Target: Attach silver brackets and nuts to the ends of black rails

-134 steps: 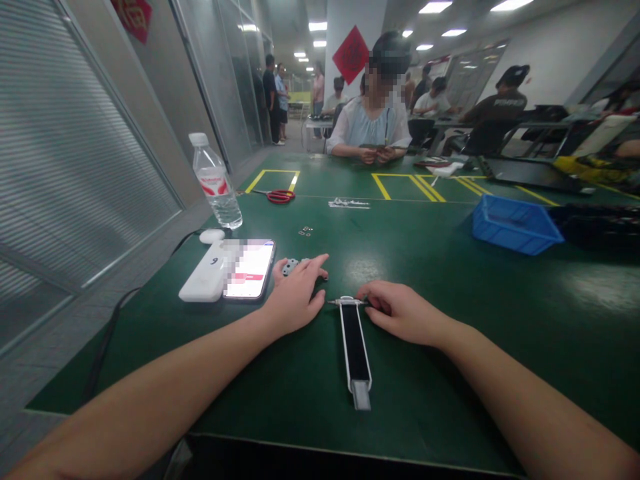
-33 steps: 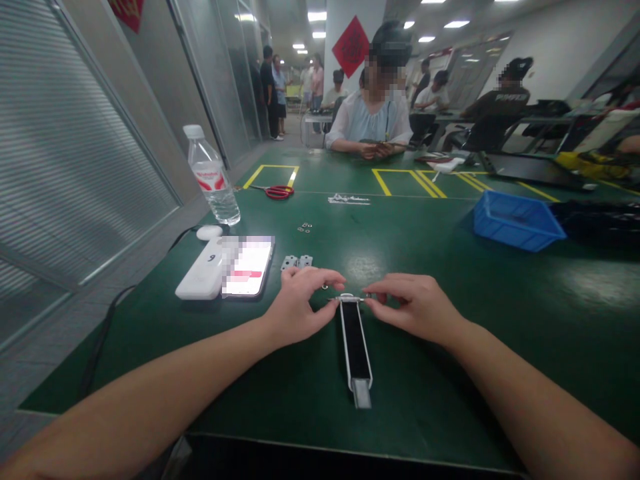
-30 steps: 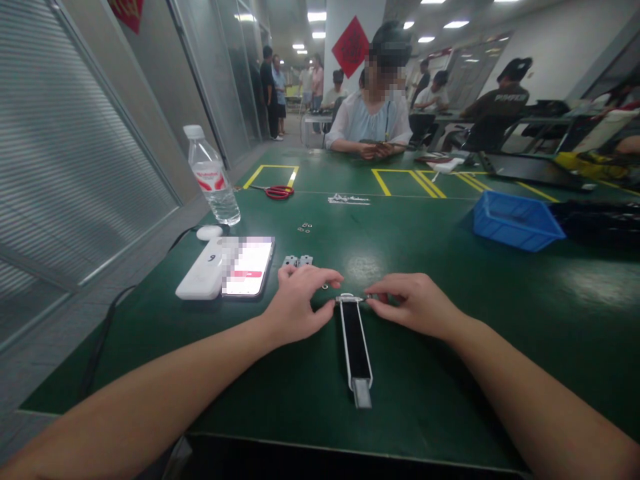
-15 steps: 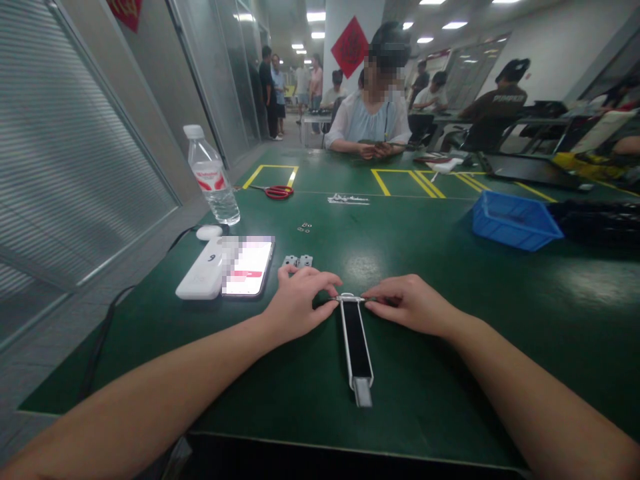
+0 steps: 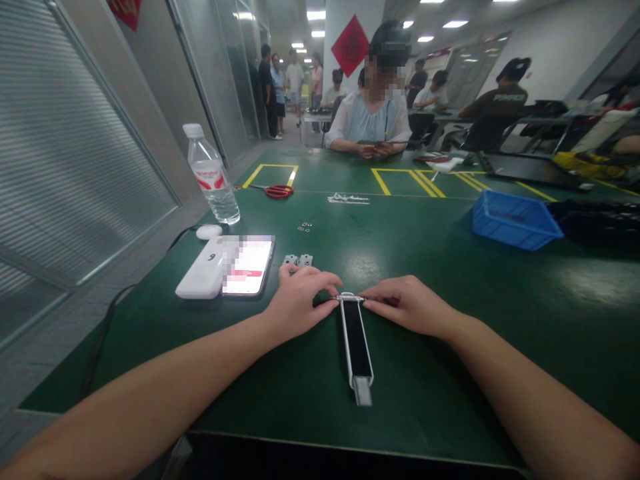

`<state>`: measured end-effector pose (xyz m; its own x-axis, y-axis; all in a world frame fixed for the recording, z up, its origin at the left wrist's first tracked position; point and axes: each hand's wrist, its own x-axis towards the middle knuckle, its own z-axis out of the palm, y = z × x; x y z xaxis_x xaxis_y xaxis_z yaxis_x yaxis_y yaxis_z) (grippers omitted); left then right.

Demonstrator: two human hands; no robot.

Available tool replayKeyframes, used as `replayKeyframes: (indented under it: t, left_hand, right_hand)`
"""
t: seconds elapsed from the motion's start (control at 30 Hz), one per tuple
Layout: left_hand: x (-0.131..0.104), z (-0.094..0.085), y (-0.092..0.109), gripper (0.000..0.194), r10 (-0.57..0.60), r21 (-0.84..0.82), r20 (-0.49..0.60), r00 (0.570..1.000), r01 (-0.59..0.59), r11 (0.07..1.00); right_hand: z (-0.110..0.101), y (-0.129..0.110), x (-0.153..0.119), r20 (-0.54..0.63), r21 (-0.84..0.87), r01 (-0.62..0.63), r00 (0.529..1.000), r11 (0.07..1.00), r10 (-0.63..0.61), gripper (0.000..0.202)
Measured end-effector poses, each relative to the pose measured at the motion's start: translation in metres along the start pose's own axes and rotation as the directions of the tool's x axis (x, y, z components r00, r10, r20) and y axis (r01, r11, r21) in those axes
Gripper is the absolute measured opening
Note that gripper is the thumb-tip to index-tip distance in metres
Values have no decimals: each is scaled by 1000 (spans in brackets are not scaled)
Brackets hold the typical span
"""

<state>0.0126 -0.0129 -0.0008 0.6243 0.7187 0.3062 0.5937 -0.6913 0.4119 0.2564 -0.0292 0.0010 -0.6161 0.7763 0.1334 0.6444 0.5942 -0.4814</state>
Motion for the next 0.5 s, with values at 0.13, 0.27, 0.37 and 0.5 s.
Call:
replayKeyframes:
  t: [0.13,0.27,0.37,0.5]
  left_hand:
    - [0,1,0,20,7,-4,-10,1000,-7,1000]
    - [0,1,0,19,5,5,-6,1000,-5,1000]
    - [0,1,0,21,-1,7,0,1000,1,1000]
    - [1,0,1,21,3,-4,-11,1000,-3,1000]
  right_hand:
    - [4,1,0,-12,3,11,1000,1000,-11,24]
    - [7,1,1,-5,15,8,1000,1000,-8,25]
    - [6,-1,2,-4,29,-7,1000,1000,7,26]
    - [3,-2,1,-3,64,-50,999,997,50,25]
